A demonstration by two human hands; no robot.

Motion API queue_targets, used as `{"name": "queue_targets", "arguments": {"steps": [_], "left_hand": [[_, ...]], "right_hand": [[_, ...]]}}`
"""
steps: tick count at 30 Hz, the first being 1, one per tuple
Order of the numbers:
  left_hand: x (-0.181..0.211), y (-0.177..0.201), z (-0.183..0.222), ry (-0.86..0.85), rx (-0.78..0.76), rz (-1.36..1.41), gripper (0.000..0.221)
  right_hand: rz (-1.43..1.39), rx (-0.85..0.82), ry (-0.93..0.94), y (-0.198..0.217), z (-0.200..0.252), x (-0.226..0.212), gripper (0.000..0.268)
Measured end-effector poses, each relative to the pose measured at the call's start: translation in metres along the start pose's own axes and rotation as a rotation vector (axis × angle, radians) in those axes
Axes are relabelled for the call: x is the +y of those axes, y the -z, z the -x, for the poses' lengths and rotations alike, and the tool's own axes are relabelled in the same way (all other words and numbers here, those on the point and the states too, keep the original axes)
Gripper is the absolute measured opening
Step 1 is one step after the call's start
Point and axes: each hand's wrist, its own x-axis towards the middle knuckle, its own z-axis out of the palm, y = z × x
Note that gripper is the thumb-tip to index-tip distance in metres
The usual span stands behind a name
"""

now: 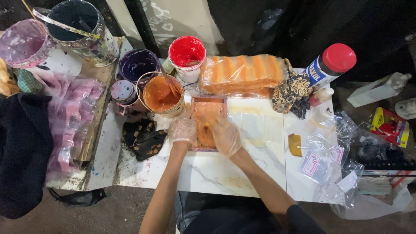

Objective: Applying and spreading orange ink onto a small screen printing frame using a squeegee tool.

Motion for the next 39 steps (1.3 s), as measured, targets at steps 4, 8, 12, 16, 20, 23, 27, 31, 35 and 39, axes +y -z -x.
{"name": "queue_targets", "arguments": {"steps": [4,8,12,16,20,23,27,31,35,39], "left_hand": [[-0.009,-0.014,-0.013,-0.019,-0.009,-0.012,0.054],[-0.031,-0.033,-0.021,-0.031,-0.025,-0.062,0.056],[-0.003,-0.003,-0.003,-0.075,-0.009,-0.049,0.052],[-0.038,-0.045,-0.028,0.001,-0.028,-0.079,0.053],[-0.043,-0.056,-0.034,-0.022,0.001,-0.083,0.052],[-0.044,-0.060,-0.037,-0.043,0.021,-0.080,0.050],[-0.033,-0.040,-0.025,-0.095,0.053,-0.016,0.044],[-0.030,-0.037,-0.026,-0.084,0.042,-0.046,0.043],[-0.024,-0.026,-0.022,-0.065,-0.022,-0.018,0.047],[-0.032,-0.028,-0.015,-0.019,-0.052,0.004,0.046]], "right_hand": [[0.087,-0.009,-0.058,-0.048,-0.024,0.037,0.010],[0.146,0.002,0.004,-0.098,-0.026,0.069,0.016],[0.161,-0.097,-0.024,0.009,-0.035,-0.014,0.019],[0.122,-0.100,-0.055,-0.101,0.077,0.036,0.015],[0.021,-0.239,0.064,-0.070,0.072,0.032,0.016],[-0.052,-0.216,-0.034,-0.053,0.034,0.034,0.013],[-0.209,-0.107,-0.217,-0.040,-0.022,0.048,0.011],[-0.059,-0.109,-0.198,-0.074,-0.043,0.076,0.012],[0.004,-0.145,-0.128,-0.104,-0.045,0.093,0.004],[0.022,-0.081,-0.090,-0.078,-0.057,0.079,0.010]]}}
